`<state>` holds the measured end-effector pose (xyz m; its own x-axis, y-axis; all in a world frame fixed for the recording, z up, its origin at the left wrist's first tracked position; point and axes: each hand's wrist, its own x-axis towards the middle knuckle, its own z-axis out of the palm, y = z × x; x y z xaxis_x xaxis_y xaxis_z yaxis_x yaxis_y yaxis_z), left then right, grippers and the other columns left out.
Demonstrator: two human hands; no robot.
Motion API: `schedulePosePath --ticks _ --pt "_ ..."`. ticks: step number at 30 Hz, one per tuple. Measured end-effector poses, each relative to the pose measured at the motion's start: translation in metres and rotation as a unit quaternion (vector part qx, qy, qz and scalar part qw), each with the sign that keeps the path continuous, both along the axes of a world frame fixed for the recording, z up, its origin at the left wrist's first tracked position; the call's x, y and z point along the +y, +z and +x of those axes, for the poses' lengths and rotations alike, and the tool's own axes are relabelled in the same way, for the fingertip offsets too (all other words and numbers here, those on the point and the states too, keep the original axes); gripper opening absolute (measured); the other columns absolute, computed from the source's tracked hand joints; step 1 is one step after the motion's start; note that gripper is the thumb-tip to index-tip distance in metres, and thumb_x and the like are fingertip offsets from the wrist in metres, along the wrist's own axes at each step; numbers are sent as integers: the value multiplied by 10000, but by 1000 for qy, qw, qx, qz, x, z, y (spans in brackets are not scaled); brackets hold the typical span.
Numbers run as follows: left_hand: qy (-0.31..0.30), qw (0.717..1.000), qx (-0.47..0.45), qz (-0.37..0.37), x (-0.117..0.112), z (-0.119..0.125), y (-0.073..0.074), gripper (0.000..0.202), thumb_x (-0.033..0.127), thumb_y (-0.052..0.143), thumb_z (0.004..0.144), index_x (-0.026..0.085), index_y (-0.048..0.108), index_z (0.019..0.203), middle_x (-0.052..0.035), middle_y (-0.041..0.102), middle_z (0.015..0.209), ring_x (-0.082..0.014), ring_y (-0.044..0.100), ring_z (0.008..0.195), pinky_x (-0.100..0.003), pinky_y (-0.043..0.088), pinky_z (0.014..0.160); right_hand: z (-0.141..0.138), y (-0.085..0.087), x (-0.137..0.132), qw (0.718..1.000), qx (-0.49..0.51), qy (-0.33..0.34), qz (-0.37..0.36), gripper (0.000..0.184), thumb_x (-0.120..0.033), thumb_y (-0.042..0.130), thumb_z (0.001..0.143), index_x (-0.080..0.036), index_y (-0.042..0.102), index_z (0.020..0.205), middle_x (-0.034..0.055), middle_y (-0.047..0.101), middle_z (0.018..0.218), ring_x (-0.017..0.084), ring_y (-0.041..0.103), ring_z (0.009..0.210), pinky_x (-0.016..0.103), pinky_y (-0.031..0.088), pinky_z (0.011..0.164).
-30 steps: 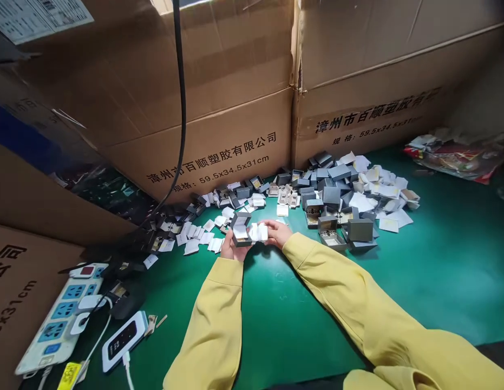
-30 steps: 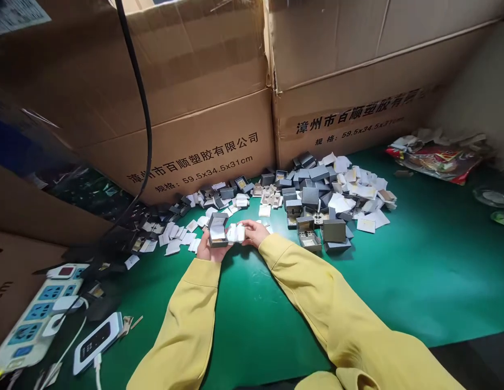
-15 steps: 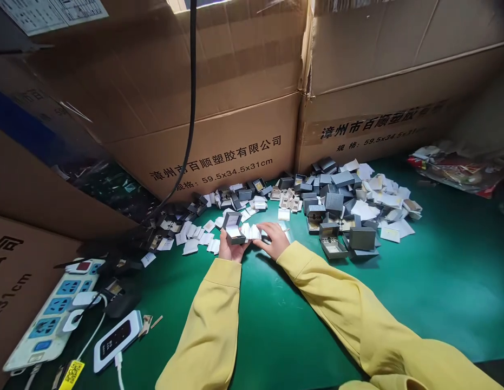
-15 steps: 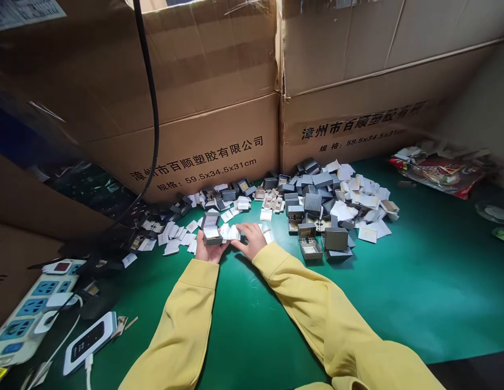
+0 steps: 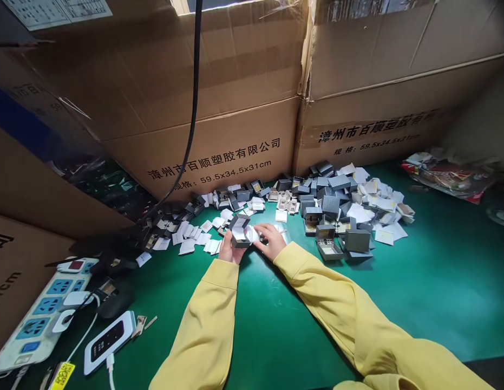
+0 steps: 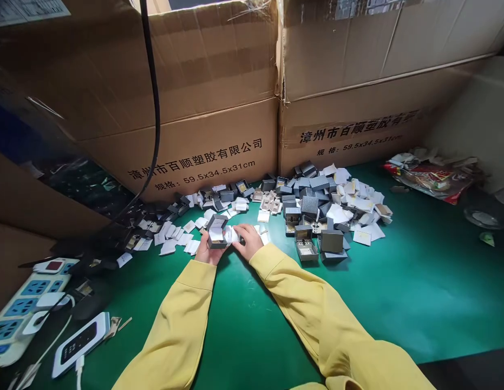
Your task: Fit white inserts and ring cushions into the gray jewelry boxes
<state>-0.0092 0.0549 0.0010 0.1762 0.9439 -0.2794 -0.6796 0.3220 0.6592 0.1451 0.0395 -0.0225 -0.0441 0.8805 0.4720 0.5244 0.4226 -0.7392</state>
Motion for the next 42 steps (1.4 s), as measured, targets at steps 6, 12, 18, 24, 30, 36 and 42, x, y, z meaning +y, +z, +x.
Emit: schedulePosePath --ticks 6,12,18,24,30,36,42 --pt "-3 1000 12 7 0 1 0 382 391 653 728 153 579 1017 -76 662 867 -201 622 819 -340 521 714 -2 0 -1 999 37 31 13 414 -174 550 707 -184 565 1121 123 543 1097 190 576 858 331 528 685" --pt "-17 1000 12 5 1 -1 -1 379 375 648 738 166 561 1042 -67 662 864 -193 628 800 -321 516 707 -4 3 -3 999 40 28 5 442 -211 576 708 -200 548 1150 96 537 1006 165 557 769 334 525 695" --pt "-25 999 18 31 0 0 1 414 350 687 705 160 556 1048 -57 664 873 -183 633 794 -296 514 707 -6 1 -4 998 37 42 15 474 -166 544 695 -202 522 1167 101 505 1031 176 549 810 330 518 683" --pt "-11 998 41 49 0 0 -1 522 384 708 673 156 537 1110 -55 658 907 -190 624 861 -310 493 785 -6 2 -5 997 36 63 34 506 -196 580 688 -182 497 1187 118 479 1062 189 547 870 328 524 709" --pt "-35 995 65 72 -1 3 -3 583 416 710 658 153 529 1145 -84 648 971 -234 608 936 -317 492 777 -7 -1 -4 999 10 16 30 483 -187 567 694 -202 515 1174 102 505 1037 181 558 851 300 528 688" --pt "-11 996 66 57 -2 4 -2 564 408 707 670 173 526 1149 -66 656 899 -204 623 867 -317 510 728 -4 3 -5 999 8 -31 0 430 -214 574 707 -186 555 1136 106 541 1037 185 569 837 316 525 713" --pt "-39 994 85 55 -2 3 0 531 358 726 665 242 526 1143 -72 614 1082 -169 609 847 -258 506 640 2 6 4 968 195 -133 -84 467 -398 562 764 -112 562 1134 130 579 1018 171 595 772 298 537 653"
